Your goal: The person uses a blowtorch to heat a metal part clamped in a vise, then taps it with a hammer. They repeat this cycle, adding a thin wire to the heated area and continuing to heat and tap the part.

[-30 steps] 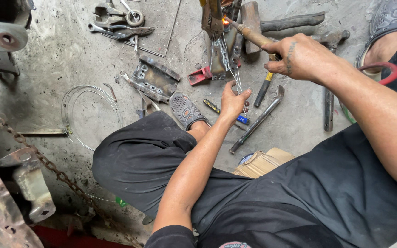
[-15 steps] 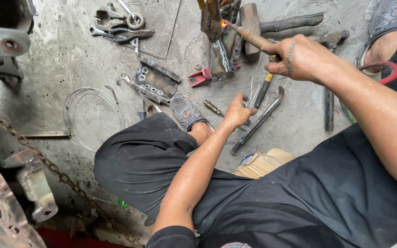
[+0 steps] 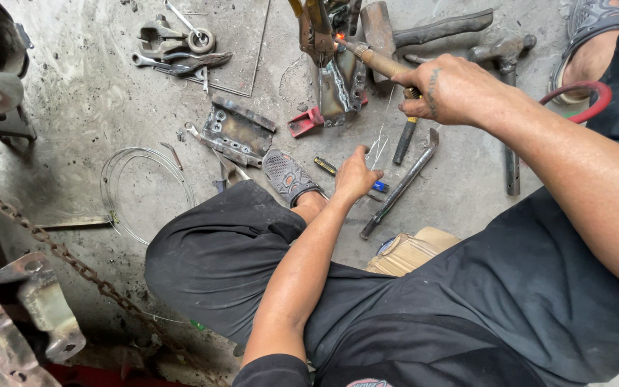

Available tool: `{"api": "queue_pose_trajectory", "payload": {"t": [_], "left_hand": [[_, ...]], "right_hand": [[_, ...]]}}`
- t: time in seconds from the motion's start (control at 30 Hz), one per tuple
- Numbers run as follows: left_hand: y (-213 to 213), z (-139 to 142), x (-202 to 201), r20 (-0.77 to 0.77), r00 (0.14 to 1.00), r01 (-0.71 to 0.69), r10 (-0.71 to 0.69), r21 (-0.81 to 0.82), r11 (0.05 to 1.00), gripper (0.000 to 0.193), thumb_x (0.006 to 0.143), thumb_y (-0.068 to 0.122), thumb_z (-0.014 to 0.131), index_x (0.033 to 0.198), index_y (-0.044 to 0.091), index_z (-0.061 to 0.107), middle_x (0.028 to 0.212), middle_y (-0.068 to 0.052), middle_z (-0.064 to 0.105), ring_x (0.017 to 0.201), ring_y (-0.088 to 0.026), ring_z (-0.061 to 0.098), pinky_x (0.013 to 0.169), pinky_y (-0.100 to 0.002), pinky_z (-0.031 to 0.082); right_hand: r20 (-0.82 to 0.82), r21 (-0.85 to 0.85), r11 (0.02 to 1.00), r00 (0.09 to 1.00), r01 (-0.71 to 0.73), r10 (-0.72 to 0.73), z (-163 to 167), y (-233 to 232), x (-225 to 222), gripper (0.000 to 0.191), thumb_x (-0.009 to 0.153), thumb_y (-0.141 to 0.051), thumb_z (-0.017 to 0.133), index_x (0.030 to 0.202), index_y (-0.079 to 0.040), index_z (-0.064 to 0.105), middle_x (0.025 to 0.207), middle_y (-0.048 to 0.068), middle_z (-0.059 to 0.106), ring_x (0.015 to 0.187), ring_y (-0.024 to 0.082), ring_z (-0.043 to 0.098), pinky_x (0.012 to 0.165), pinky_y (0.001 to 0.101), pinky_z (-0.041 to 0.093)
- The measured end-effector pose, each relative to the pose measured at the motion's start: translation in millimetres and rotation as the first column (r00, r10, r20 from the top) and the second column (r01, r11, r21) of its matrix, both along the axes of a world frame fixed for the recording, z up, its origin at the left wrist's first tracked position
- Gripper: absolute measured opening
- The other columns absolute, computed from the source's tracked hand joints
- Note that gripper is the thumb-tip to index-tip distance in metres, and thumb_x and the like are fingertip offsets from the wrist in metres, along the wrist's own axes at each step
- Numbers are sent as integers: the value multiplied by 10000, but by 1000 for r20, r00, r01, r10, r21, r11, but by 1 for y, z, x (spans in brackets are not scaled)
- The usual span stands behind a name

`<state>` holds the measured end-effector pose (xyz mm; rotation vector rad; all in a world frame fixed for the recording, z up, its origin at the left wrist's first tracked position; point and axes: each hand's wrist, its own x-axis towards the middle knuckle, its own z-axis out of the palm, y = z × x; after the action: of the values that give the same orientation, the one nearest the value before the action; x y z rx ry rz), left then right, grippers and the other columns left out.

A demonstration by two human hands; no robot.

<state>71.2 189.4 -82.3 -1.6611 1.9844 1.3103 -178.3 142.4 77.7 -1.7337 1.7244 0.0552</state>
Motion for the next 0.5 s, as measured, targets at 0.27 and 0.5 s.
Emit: {"api": "queue_pose_trajectory", "payload": {"t": [0.27,0.5], "left_hand": [[2,8,2,81,987,148,-141,-87,985,799,775,275,858,1427,60,449,1153,-289,660,1075,-460,665,914,-515,538],[10,-17,2,120,962,262,-245,-152,953,844,803,214,805,1502,45,365,1160,-291,634,978,-448,702,828,-499,575]], "right_hand": [[0,45,998,999,43,-43,9,-3,0,591,894,-384,753,1451,-232,625,924,224,740,905,402,721,794,526,565],[3,23,1000,1000,19,-19,9,3,-4,604,891,-375,755,1451,-194,619,910,237,736,888,410,722,786,524,565]]}}
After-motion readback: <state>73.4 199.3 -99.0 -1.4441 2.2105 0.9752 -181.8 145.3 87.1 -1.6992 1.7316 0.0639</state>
